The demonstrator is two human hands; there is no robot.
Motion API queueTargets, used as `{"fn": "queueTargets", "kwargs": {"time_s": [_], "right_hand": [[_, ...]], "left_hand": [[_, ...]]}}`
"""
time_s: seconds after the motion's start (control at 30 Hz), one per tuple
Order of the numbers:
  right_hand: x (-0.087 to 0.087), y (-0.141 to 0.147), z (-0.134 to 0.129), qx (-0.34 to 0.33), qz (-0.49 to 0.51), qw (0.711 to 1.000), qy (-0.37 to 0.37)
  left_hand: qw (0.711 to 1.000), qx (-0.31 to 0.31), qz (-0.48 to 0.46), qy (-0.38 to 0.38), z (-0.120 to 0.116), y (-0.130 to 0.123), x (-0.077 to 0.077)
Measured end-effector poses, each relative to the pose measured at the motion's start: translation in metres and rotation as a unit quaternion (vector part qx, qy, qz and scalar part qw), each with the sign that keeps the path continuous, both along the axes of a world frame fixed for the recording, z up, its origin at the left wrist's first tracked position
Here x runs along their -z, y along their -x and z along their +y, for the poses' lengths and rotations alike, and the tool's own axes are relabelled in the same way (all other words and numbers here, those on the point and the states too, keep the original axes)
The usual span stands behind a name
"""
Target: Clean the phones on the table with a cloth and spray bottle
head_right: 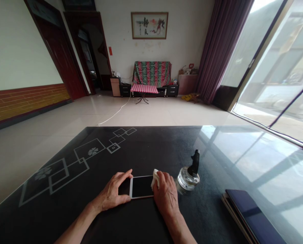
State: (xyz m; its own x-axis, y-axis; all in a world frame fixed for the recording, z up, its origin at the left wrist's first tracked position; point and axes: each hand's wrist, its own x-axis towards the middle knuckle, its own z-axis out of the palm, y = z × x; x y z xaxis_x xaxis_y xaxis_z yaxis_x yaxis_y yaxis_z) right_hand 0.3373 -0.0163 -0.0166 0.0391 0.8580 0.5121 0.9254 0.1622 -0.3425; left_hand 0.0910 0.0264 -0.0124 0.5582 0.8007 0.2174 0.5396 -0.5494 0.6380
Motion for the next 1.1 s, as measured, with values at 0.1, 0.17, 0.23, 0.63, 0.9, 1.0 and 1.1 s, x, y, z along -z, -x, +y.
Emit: {"fn": "queueTargets", "kwargs": {"time_s": [0.1,0.17,0.23,0.63,0.9,1.0,1.1], "right_hand": [[-0.002,0.012,-0.001,-0.028,0.007,1.0,0.004],[-0.005,0.023,-0.004,-0.051,0.01,0.999,0.01],[-0.008,0.035,-0.007,-0.071,0.011,0.997,0.013],[-0.015,0.029,-0.005,-0.03,0.016,0.999,0.036],[-0.012,-0.015,0.005,0.062,0.018,0.997,0.028],[-0.012,-0.01,0.002,0.048,0.015,0.998,0.025],[-0.011,0.01,-0.004,0.006,0.012,1.0,0.024]], "left_hand": [[1.0,0.0,-0.002,0.003,0.0,-0.001,-0.001],[1.0,-0.001,-0.004,-0.002,0.0,-0.001,0.0],[1.0,-0.003,-0.006,-0.007,0.0,-0.001,0.001],[1.0,-0.002,0.0,0.007,-0.002,-0.002,-0.007],[1.0,0.004,0.01,0.02,-0.001,-0.001,-0.007],[1.0,-0.001,0.011,0.017,-0.001,-0.001,-0.007],[1.0,-0.001,0.007,0.011,-0.001,-0.001,-0.006]]}}
